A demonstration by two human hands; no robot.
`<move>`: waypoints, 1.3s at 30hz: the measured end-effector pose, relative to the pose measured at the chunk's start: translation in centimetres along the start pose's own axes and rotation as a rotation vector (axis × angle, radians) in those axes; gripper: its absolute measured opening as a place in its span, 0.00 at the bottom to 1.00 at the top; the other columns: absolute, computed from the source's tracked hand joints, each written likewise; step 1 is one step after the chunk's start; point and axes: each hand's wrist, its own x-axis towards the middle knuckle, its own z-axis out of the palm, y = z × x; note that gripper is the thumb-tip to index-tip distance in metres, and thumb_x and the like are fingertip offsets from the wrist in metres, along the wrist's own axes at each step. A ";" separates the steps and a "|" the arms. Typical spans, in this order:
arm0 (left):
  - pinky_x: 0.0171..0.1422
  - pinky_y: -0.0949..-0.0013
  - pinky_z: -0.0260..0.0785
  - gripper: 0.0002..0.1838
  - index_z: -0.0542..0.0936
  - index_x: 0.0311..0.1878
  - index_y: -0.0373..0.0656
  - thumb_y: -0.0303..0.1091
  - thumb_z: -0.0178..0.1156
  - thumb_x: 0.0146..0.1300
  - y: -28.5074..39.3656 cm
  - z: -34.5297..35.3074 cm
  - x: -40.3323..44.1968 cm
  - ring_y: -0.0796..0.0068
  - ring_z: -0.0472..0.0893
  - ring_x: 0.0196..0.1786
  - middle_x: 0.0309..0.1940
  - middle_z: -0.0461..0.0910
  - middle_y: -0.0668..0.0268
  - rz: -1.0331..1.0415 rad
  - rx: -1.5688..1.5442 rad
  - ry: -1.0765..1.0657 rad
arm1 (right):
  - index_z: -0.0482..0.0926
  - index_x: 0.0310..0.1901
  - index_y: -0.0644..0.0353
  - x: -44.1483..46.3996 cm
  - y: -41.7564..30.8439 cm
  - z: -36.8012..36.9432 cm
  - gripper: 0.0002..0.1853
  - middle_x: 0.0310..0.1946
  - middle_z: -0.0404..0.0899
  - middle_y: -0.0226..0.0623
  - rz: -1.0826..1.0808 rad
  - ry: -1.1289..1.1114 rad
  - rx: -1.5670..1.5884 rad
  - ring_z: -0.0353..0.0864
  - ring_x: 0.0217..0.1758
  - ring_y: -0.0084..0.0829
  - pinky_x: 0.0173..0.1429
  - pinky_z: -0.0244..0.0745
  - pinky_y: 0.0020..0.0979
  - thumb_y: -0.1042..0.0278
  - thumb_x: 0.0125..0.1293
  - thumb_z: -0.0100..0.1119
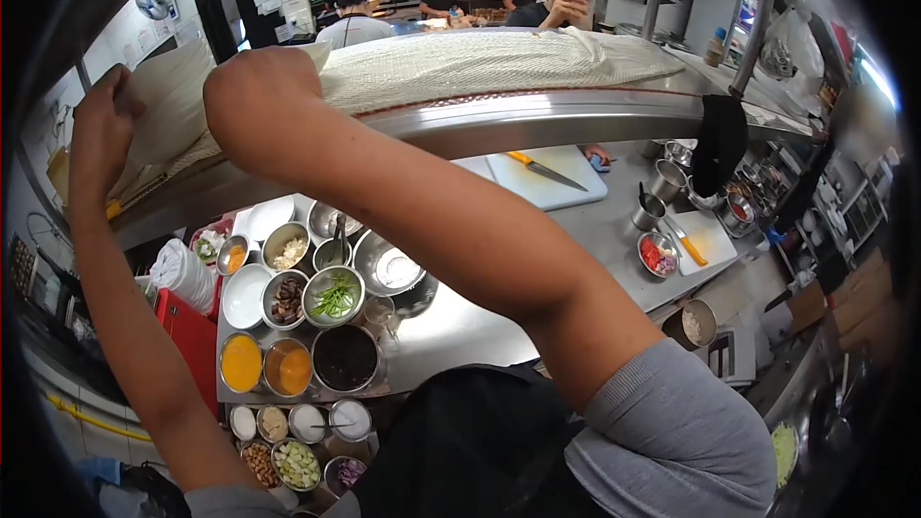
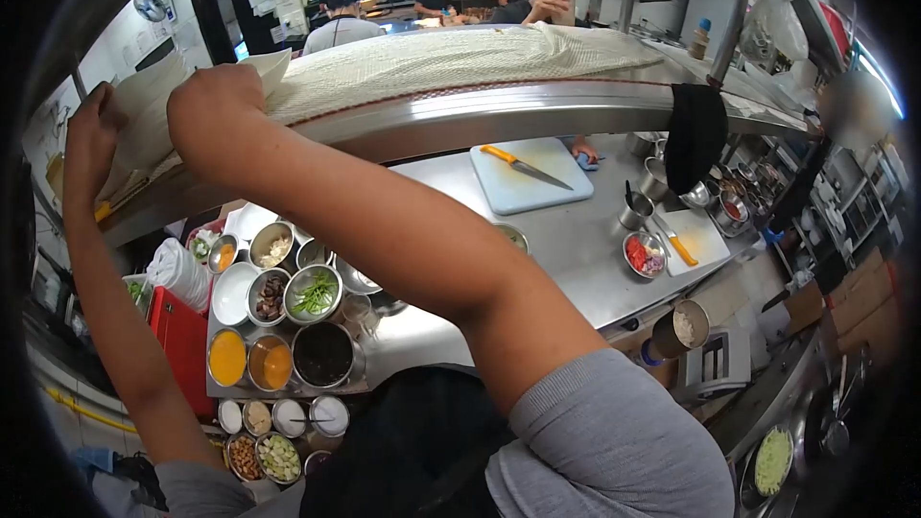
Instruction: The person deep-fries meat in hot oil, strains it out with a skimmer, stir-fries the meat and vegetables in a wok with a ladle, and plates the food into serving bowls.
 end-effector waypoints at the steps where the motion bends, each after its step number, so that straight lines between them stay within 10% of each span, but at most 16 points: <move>1: 0.68 0.59 0.66 0.25 0.74 0.62 0.31 0.30 0.59 0.62 -0.4 0.1 0.2 0.48 0.78 0.61 0.58 0.78 0.43 0.003 0.010 -0.003 | 0.86 0.39 0.58 0.0 0.0 0.1 0.10 0.42 0.86 0.43 0.004 0.007 -0.017 0.87 0.47 0.40 0.46 0.81 0.37 0.71 0.54 0.64; 10: 0.68 0.58 0.64 0.21 0.74 0.59 0.32 0.30 0.57 0.65 -2.6 -1.2 -2.8 0.48 0.77 0.61 0.57 0.78 0.46 0.159 0.017 0.236 | 0.86 0.36 0.59 -1.1 0.7 0.4 0.09 0.38 0.85 0.41 0.082 0.277 -0.059 0.87 0.43 0.41 0.46 0.80 0.40 0.74 0.51 0.63; 17: 0.64 0.64 0.66 0.15 0.76 0.58 0.36 0.33 0.57 0.73 1.1 -7.0 -11.1 0.64 0.77 0.53 0.52 0.79 0.54 -0.202 -0.168 0.368 | 0.80 0.32 0.55 -9.0 -1.3 -3.3 0.03 0.32 0.78 0.35 -0.261 0.647 0.014 0.80 0.38 0.37 0.46 0.67 0.42 0.70 0.54 0.59; 20: 0.66 0.59 0.68 0.19 0.76 0.60 0.29 0.32 0.58 0.72 -2.7 -9.5 -16.9 0.56 0.76 0.60 0.54 0.78 0.46 0.195 0.082 0.437 | 0.77 0.31 0.51 -15.0 -0.8 -3.6 0.05 0.31 0.70 0.30 -0.433 0.616 0.048 0.74 0.34 0.31 0.41 0.64 0.37 0.63 0.53 0.59; 21: 0.66 0.56 0.71 0.21 0.75 0.60 0.24 0.31 0.58 0.70 -3.9 -8.3 -19.1 0.53 0.77 0.61 0.56 0.77 0.46 0.090 -0.577 0.555 | 0.75 0.30 0.51 -17.1 -0.3 -3.4 0.06 0.29 0.67 0.29 -0.490 0.614 0.117 0.70 0.31 0.30 0.40 0.62 0.36 0.62 0.51 0.58; 22: 0.67 0.56 0.72 0.21 0.74 0.60 0.23 0.27 0.56 0.69 -4.9 -8.8 -21.4 0.54 0.79 0.58 0.54 0.79 0.47 0.012 -0.286 0.527 | 0.80 0.36 0.58 -19.4 0.4 -4.0 0.10 0.33 0.75 0.31 -0.532 0.481 0.156 0.72 0.30 0.28 0.34 0.63 0.32 0.66 0.51 0.62; 23: 0.62 0.51 0.71 0.15 0.77 0.54 0.35 0.26 0.62 0.65 -5.8 -9.1 -23.2 0.60 0.76 0.56 0.51 0.79 0.55 -0.019 -0.535 0.464 | 0.80 0.37 0.59 -21.6 0.9 -4.2 0.09 0.34 0.76 0.32 -0.543 0.366 0.205 0.74 0.30 0.28 0.33 0.64 0.32 0.67 0.55 0.62; 30: 0.47 0.57 0.74 0.08 0.84 0.39 0.36 0.30 0.62 0.59 10.1 -1.6 -27.9 0.64 0.82 0.37 0.32 0.83 0.58 0.331 -1.537 -0.057 | 0.81 0.40 0.61 -35.0 5.1 0.8 0.10 0.35 0.79 0.38 0.223 -0.222 0.641 0.81 0.38 0.44 0.42 0.75 0.39 0.79 0.54 0.66; 33: 0.42 0.62 0.68 0.09 0.81 0.32 0.37 0.31 0.69 0.50 19.9 3.0 -32.4 0.63 0.78 0.34 0.30 0.79 0.60 -0.288 -1.287 -0.595 | 0.81 0.37 0.58 -42.0 7.9 6.1 0.05 0.35 0.79 0.40 0.547 -0.309 0.428 0.81 0.41 0.46 0.43 0.76 0.43 0.72 0.59 0.63; 39: 0.47 0.50 0.69 0.08 0.82 0.38 0.44 0.28 0.59 0.54 31.8 23.2 -45.0 0.52 0.79 0.44 0.34 0.80 0.58 0.348 -0.772 -0.887 | 0.83 0.32 0.55 -55.6 13.9 18.0 0.06 0.33 0.81 0.37 0.651 -0.405 0.080 0.82 0.41 0.44 0.43 0.74 0.43 0.74 0.58 0.56</move>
